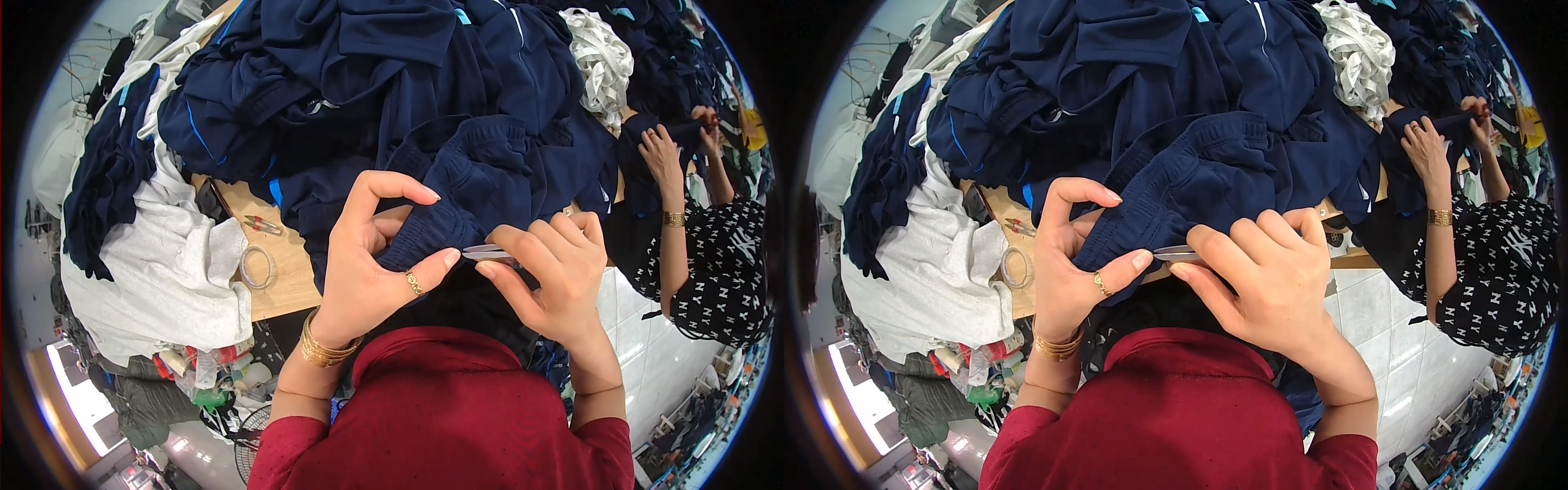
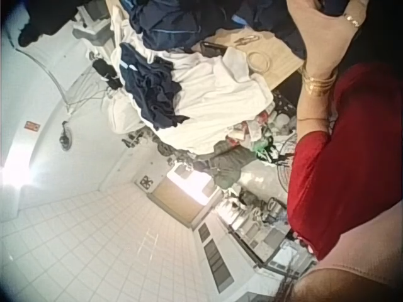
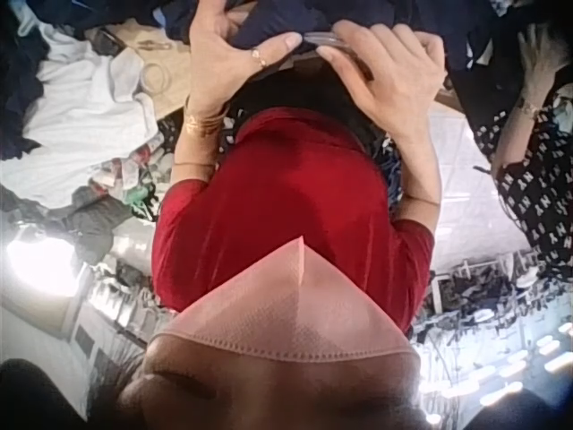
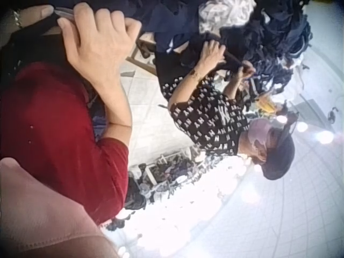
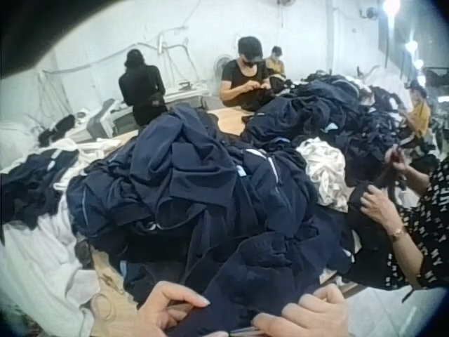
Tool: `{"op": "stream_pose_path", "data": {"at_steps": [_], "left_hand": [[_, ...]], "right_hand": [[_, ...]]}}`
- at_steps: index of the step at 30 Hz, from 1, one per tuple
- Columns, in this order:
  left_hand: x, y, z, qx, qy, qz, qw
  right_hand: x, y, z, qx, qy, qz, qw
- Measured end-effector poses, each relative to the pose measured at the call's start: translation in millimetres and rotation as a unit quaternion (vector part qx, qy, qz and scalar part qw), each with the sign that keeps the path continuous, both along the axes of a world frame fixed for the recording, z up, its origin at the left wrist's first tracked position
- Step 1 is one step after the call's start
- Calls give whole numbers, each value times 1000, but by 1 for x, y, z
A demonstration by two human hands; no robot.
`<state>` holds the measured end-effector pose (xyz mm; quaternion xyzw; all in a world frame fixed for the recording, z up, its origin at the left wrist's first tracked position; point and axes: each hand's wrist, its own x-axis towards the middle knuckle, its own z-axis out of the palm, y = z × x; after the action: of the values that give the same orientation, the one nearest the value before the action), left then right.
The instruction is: Trimming excess threads from garments using a pair of small scissors.
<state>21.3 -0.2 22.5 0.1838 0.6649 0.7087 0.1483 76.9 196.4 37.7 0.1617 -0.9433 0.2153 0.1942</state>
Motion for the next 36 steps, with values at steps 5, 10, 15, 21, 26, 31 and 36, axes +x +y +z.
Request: {"op": "stream_pose_path", "data": {"at_steps": [5, 10, 15, 21, 26, 31, 36], "left_hand": [[1, 0, 0, 7, -8, 0, 1000], [1, 1, -1, 0, -7, 5, 1000], [-3, -1, 4, -5, 6, -16, 1000], [-3, 0, 4, -8, 15, -18, 1000], [-2, 1, 5, -1, -7, -13, 1000], [-2, 1, 7, 14, -53, -22, 998], [-2, 1, 7, 21, -60, -22, 998]], "right_hand": [[0, -1, 1, -3, 0, -2, 1000], [0, 0, 1, -9, -1, -3, 1000], [0, 4, 5, 23, -11, 13, 1000], [-1, 1, 6, 14, -2, 13, 1000], [1, 1, 6, 12, 1, 10, 1000], [0, 1, 5, 7, 0, 9, 1000], [1, 1, 4, -8, -4, 10, 1000]]}}
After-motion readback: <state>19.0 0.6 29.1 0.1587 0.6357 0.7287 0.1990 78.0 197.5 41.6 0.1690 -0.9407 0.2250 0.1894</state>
